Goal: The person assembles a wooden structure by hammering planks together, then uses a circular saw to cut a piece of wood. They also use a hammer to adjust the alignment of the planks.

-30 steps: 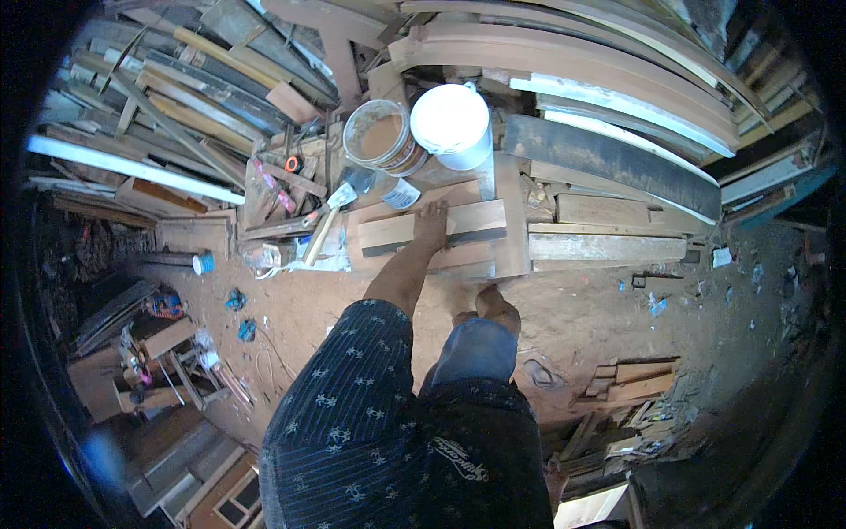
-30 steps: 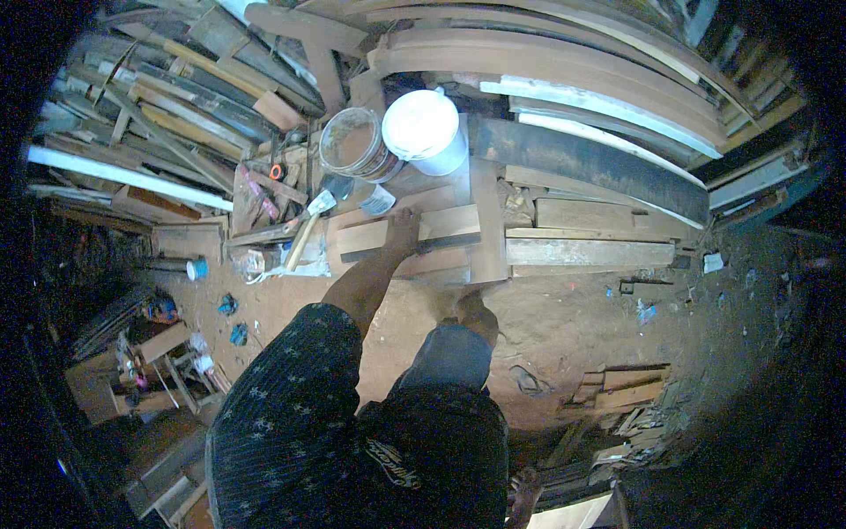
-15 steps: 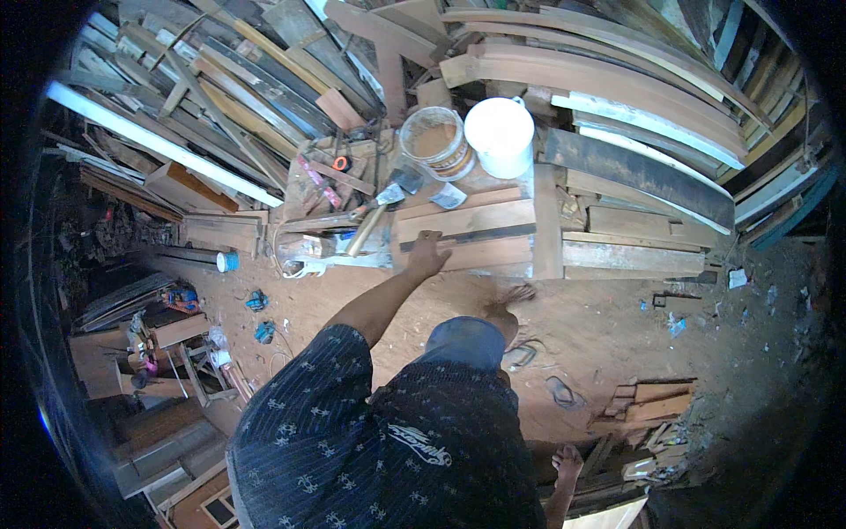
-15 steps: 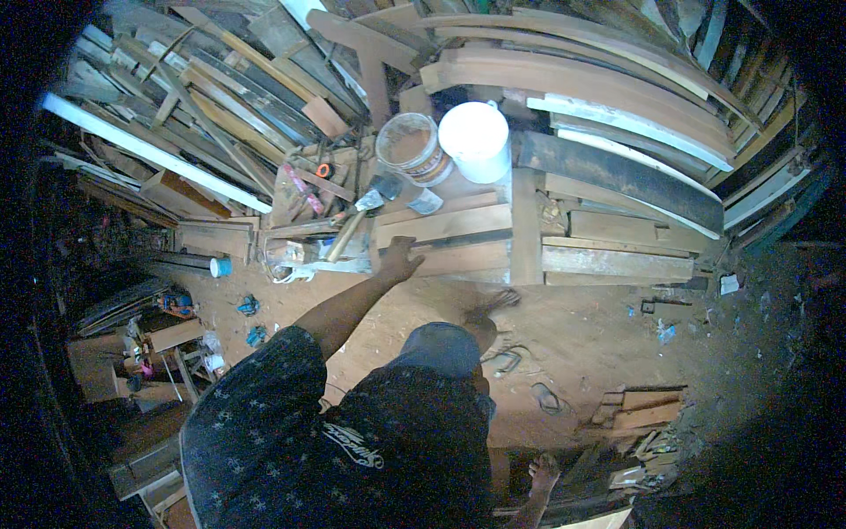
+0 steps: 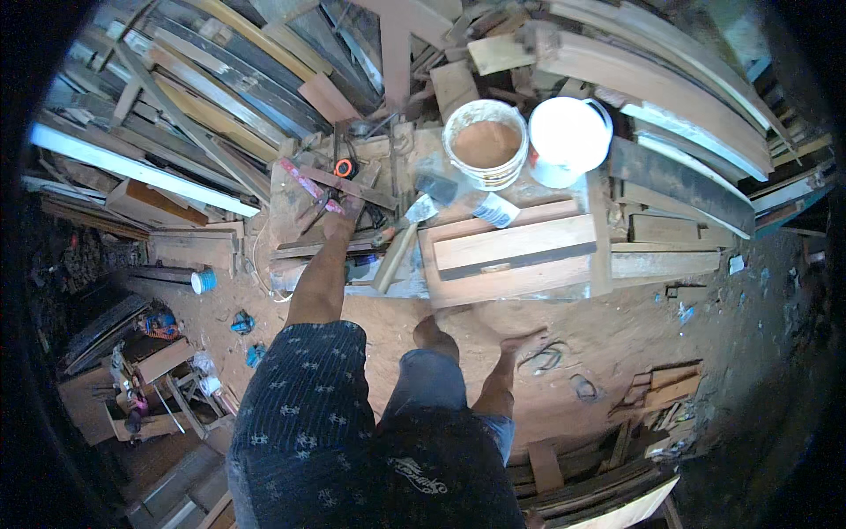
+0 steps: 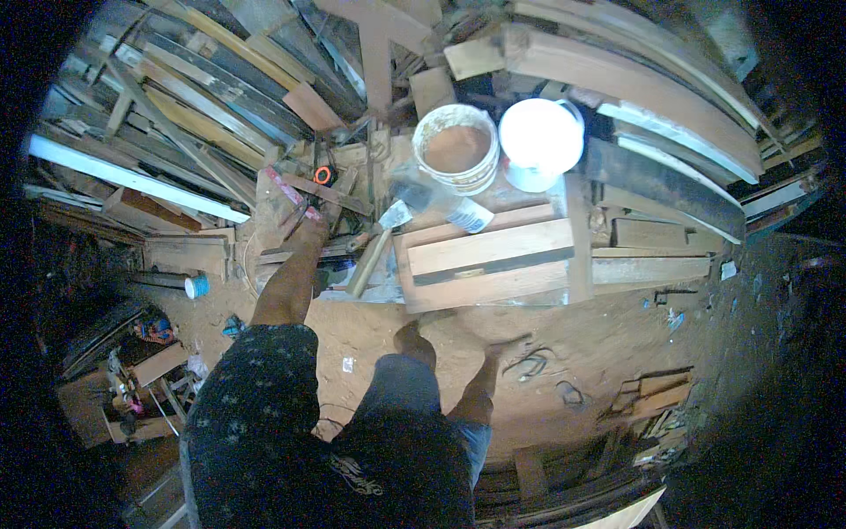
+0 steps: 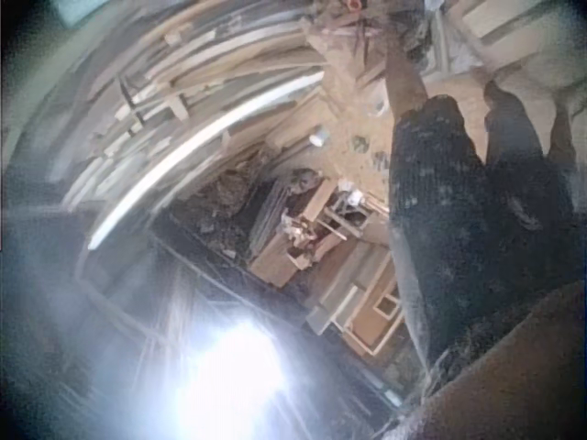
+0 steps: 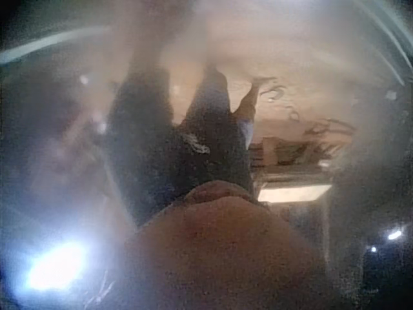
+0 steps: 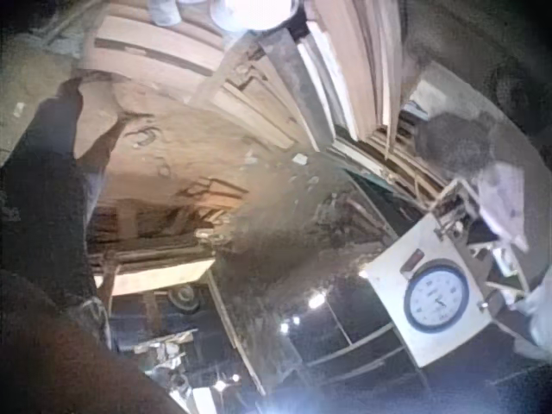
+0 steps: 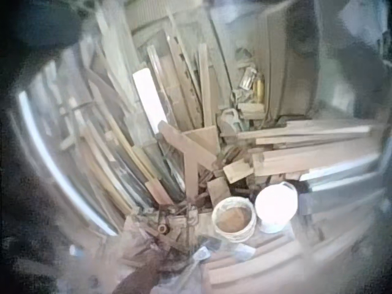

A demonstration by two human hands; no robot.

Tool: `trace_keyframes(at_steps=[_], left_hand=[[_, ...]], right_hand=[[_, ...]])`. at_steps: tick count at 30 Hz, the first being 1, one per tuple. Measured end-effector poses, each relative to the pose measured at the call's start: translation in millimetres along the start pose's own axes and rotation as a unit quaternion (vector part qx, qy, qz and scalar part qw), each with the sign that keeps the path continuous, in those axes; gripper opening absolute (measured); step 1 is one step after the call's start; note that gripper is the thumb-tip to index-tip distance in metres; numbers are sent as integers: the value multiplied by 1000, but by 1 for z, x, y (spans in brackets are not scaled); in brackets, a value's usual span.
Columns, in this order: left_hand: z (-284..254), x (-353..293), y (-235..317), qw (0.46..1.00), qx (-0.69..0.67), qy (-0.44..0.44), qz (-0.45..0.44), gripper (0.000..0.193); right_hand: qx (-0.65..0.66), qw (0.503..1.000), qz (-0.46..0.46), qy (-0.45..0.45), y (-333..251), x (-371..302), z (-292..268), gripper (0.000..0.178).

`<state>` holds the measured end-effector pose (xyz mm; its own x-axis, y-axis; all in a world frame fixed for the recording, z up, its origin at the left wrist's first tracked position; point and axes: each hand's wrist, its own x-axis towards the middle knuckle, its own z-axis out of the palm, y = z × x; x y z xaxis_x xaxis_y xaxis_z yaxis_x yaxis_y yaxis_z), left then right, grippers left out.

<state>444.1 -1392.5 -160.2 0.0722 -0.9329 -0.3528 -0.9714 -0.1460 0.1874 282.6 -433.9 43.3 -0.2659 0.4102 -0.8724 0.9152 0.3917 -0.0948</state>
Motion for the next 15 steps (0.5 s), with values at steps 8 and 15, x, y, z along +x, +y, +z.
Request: trace_keyframes(at_steps=[8,15], left_hand=[[69,99,-76,997,9,-67,-41,40],[18,47,-142,921,264,-40,283,26]], right_hand=[[2,999,-45,-11,16,-93,95,32],[91,982,-140,-83,14,-91,123,34]])
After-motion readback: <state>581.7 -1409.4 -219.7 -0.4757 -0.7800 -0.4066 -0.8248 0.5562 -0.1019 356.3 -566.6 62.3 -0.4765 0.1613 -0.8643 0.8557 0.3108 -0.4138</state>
